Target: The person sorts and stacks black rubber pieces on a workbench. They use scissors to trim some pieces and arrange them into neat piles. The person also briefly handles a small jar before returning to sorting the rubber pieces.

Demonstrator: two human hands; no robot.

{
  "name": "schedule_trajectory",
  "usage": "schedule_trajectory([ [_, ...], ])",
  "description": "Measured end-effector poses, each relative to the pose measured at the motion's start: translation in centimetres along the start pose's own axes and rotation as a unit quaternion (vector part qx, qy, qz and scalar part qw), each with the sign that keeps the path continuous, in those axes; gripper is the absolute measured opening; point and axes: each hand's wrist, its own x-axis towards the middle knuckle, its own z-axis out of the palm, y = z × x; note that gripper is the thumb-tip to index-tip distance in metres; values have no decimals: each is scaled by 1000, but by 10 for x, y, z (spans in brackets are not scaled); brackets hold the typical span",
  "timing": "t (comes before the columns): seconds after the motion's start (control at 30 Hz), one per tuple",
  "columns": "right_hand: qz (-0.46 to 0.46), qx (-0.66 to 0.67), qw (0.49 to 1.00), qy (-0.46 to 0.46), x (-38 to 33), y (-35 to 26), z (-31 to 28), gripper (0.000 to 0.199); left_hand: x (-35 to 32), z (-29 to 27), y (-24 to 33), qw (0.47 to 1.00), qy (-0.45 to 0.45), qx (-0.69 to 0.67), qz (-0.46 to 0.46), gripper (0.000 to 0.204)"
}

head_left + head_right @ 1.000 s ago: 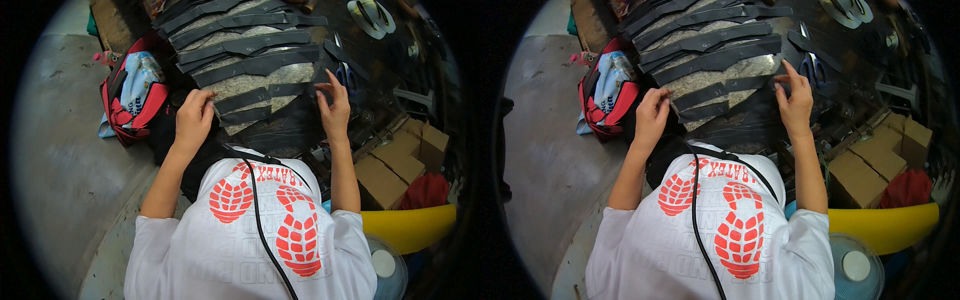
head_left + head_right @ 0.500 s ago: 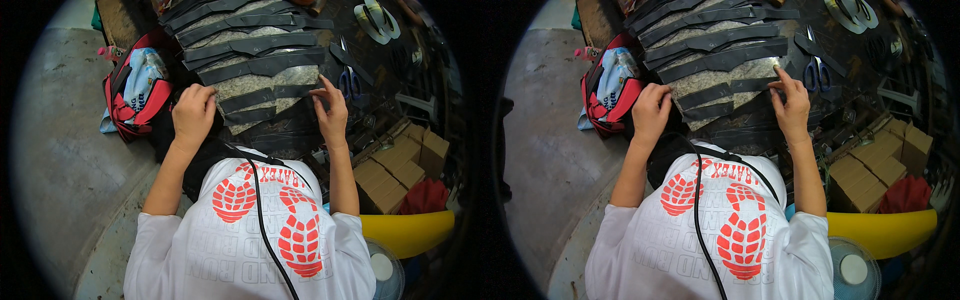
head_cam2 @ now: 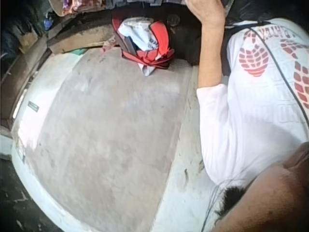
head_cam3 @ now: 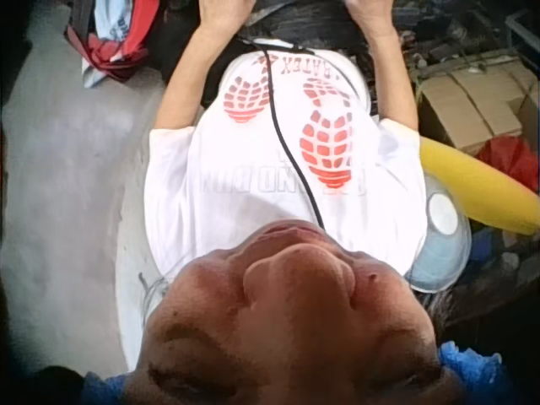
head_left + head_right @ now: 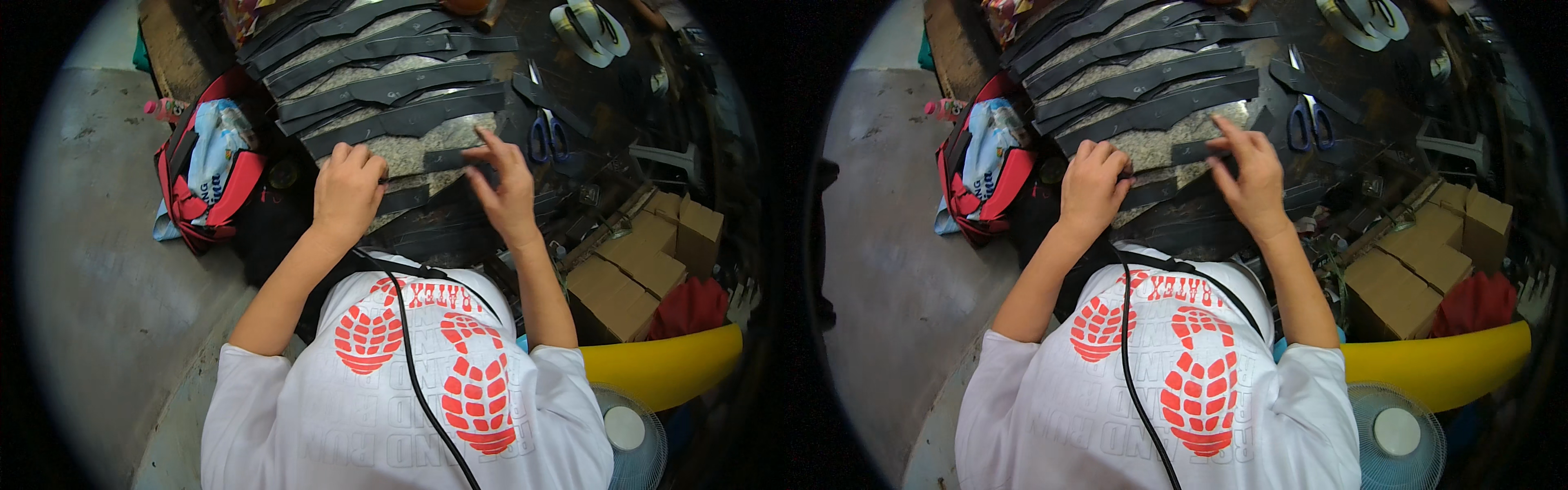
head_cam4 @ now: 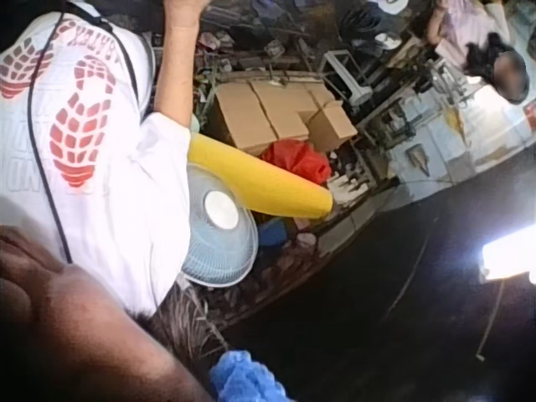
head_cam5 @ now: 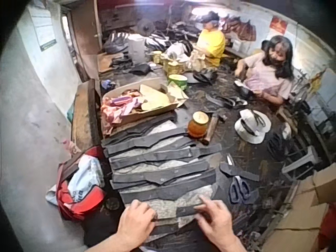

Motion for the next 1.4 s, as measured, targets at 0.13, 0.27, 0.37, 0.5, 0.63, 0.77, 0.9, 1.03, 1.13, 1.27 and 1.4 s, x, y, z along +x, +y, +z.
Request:
schedule_trajectory([
  [0.13, -12, 119, 990, -75, 5, -15, 14, 83, 7, -1, 6, 991, -22, -128, -25, 20],
  [0.27, 94, 285, 944, -137, 13, -18, 14, 86, 19, -2, 12, 965, -18, -253, -70, 20],
  [0.37, 123, 380, 910, -110, 17, -22, 6, 80, 25, -3, 12, 944, -52, -297, -130, 23],
  [0.5, 110, 233, 956, -137, 26, -19, -14, 73, 28, 1, 13, 936, -59, -329, -114, 22],
  [0.63, 143, 212, 967, 14, 50, 7, -36, 61, 22, 2, 6, 915, -55, -368, -158, 19],
  [0.77, 85, 274, 950, 124, 76, 51, -70, 53, 11, 5, -10, 938, -68, -297, -167, 17],
  [0.9, 184, 333, 910, 164, 91, 106, -75, 55, 2, 14, -15, 947, -65, -274, -157, 19],
  [1.03, 266, 80, 953, 123, 88, 150, -59, 56, 3, 14, -19, 961, -82, -225, -142, 22],
  [1.13, 212, -17, 968, 131, 85, 164, -52, 55, 8, 12, -20, 959, -92, -228, -143, 22],
  [1.27, 171, -79, 974, 125, 89, 165, -52, 54, 11, 10, -20, 960, -101, -216, -144, 22],
  [1.4, 170, -134, 968, 129, 83, 150, -62, 53, 10, 11, -19, 961, -95, -217, -143, 22],
])
